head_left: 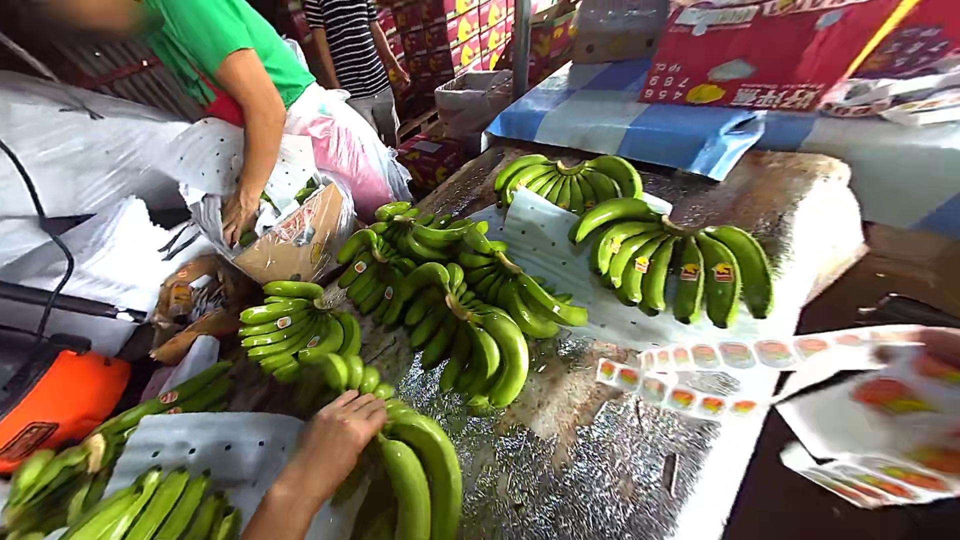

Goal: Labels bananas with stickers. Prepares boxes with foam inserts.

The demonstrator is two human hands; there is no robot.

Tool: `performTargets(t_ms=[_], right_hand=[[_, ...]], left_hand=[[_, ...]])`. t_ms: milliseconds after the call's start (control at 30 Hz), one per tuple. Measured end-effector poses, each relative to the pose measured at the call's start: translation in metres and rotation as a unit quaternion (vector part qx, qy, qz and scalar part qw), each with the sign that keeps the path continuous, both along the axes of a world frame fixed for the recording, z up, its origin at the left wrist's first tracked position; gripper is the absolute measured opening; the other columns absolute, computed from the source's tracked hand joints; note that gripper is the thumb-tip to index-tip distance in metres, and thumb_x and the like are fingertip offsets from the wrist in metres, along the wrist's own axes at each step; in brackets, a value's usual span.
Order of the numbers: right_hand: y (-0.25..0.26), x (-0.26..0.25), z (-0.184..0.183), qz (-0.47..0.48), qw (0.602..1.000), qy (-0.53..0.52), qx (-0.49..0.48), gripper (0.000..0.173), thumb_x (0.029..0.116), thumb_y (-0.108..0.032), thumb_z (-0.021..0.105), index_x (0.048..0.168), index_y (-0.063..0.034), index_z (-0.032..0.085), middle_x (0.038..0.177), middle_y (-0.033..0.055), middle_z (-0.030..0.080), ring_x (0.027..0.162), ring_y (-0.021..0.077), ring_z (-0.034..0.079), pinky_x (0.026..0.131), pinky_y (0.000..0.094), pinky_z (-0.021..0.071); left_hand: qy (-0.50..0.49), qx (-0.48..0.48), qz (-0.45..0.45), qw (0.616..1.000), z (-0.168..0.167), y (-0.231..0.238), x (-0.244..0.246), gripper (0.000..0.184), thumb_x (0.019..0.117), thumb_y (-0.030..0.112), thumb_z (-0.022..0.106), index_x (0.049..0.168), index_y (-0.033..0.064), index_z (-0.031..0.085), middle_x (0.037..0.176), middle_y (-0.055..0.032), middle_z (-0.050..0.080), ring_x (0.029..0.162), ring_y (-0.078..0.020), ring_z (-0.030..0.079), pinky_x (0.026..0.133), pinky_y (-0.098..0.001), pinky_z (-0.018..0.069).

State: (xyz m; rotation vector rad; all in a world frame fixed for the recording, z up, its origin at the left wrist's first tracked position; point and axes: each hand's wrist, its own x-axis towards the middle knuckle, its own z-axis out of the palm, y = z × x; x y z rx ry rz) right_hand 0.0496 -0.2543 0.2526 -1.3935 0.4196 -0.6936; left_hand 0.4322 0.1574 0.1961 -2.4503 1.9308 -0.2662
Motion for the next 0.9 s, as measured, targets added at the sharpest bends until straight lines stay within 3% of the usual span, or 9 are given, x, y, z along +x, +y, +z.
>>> performTargets(t_ms=[133,233,300,400,533,667,767,833,900], right_hand=[[0.064,0.047,-0.005,-0.049,0.997,0.048,0.023,0.034,0.0881,0.0,0.065,0.12,-0.0106,0.07,0.106,0.0,0.075,0.084,0.0095,0.072,0.067,0.0245,0.0615],[0.089,0.079,-0.014,-0.051,0.992,0.095,0.06,0.034,0.0856,0.005,0.064,0.118,-0.0025,0.069,0.101,0.0044,0.074,0.079,0.011,0.07,0.065,0.0264,0.0605],[0.098,0.093,-0.018,-0.036,0.988,0.122,0.085,0.035,0.087,0.008,0.062,0.121,0.0001,0.068,0.103,0.0071,0.073,0.08,0.012,0.07,0.067,0.0274,0.0602],[0.109,0.105,-0.016,-0.025,0.984,0.144,0.105,0.036,0.0882,0.009,0.063,0.122,0.0007,0.068,0.103,0.007,0.073,0.079,0.0103,0.07,0.068,0.0253,0.0595],[0.114,0.107,-0.01,-0.015,0.97,0.146,0.191,0.034,0.0898,0.009,0.061,0.122,0.0019,0.068,0.09,0.0063,0.071,0.07,0.0091,0.067,0.064,0.0229,0.0567],[0.118,0.105,-0.006,-0.009,0.961,0.124,0.246,0.032,0.095,0.004,0.055,0.125,0.0025,0.066,0.107,0.0088,0.072,0.08,0.0095,0.068,0.074,0.023,0.0566],[0.12,0.109,-0.01,-0.017,0.947,0.105,0.304,0.031,0.1001,0.001,0.048,0.128,0.0038,0.063,0.098,0.0081,0.071,0.069,0.0087,0.065,0.067,0.0223,0.0559],[0.118,0.113,-0.016,-0.029,0.933,0.102,0.345,0.028,0.104,-0.003,0.046,0.127,0.003,0.061,0.092,0.0081,0.071,0.069,0.01,0.067,0.065,0.0231,0.0575],[0.113,0.118,-0.026,-0.073,0.928,0.106,0.349,0.025,0.1038,-0.001,0.047,0.123,0.0028,0.063,0.086,0.007,0.071,0.065,0.011,0.067,0.062,0.025,0.0588]], left_hand=[[0.124,0.135,0.191,0.964,0.031,-0.023,0.0,0.046,0.0824,-0.019,0.065,0.119,0.0071,0.076,0.13,-0.022,0.068,0.127,-0.0494,0.058,0.105,-0.0696,0.043],[0.154,0.01,0.108,0.982,0.063,-0.073,-0.034,0.042,0.0873,-0.015,0.06,0.113,0.0124,0.08,0.138,-0.0168,0.065,0.138,-0.0477,0.049,0.111,-0.0746,0.0324],[0.165,-0.152,-0.019,0.974,0.056,-0.109,-0.07,0.027,0.093,0.002,0.062,0.104,0.0168,0.082,0.126,-0.0072,0.072,0.128,-0.0348,0.062,0.107,-0.0655,0.0439],[0.193,-0.277,-0.116,0.934,0.035,-0.159,-0.12,0.015,0.095,0.02,0.068,0.1,0.0192,0.081,0.112,0.001,0.076,0.118,-0.022,0.068,0.108,-0.0567,0.0468],[0.11,-0.292,-0.149,0.938,0.021,-0.188,-0.14,0.01,0.0904,0.016,0.071,0.094,0.0205,0.079,0.103,0.0038,0.076,0.109,-0.0189,0.071,0.11,-0.0582,0.0432],[0.071,-0.326,-0.152,0.93,0.023,-0.191,-0.14,0.015,0.09,0.008,0.065,0.078,0.0169,0.069,0.092,0.0019,0.074,0.1,-0.0168,0.071,0.113,-0.0517,0.0403],[0.067,-0.348,-0.179,0.918,0.016,-0.186,-0.135,0.018,0.0926,0.006,0.062,0.078,0.0152,0.066,0.095,-0.0006,0.074,0.105,-0.0173,0.07,0.116,-0.0469,0.0396],[0.119,-0.344,-0.19,0.912,0.008,-0.179,-0.125,0.017,0.0951,0.006,0.06,0.081,0.0131,0.066,0.098,-0.0031,0.073,0.107,-0.0176,0.069,0.112,-0.0399,0.0446],[0.273,-0.335,-0.1,0.896,0.006,-0.172,-0.102,0.009,0.0909,0.008,0.071,0.082,0.0042,0.073,0.092,-0.0076,0.074,0.097,-0.0168,0.072,0.095,-0.0326,0.0564]])
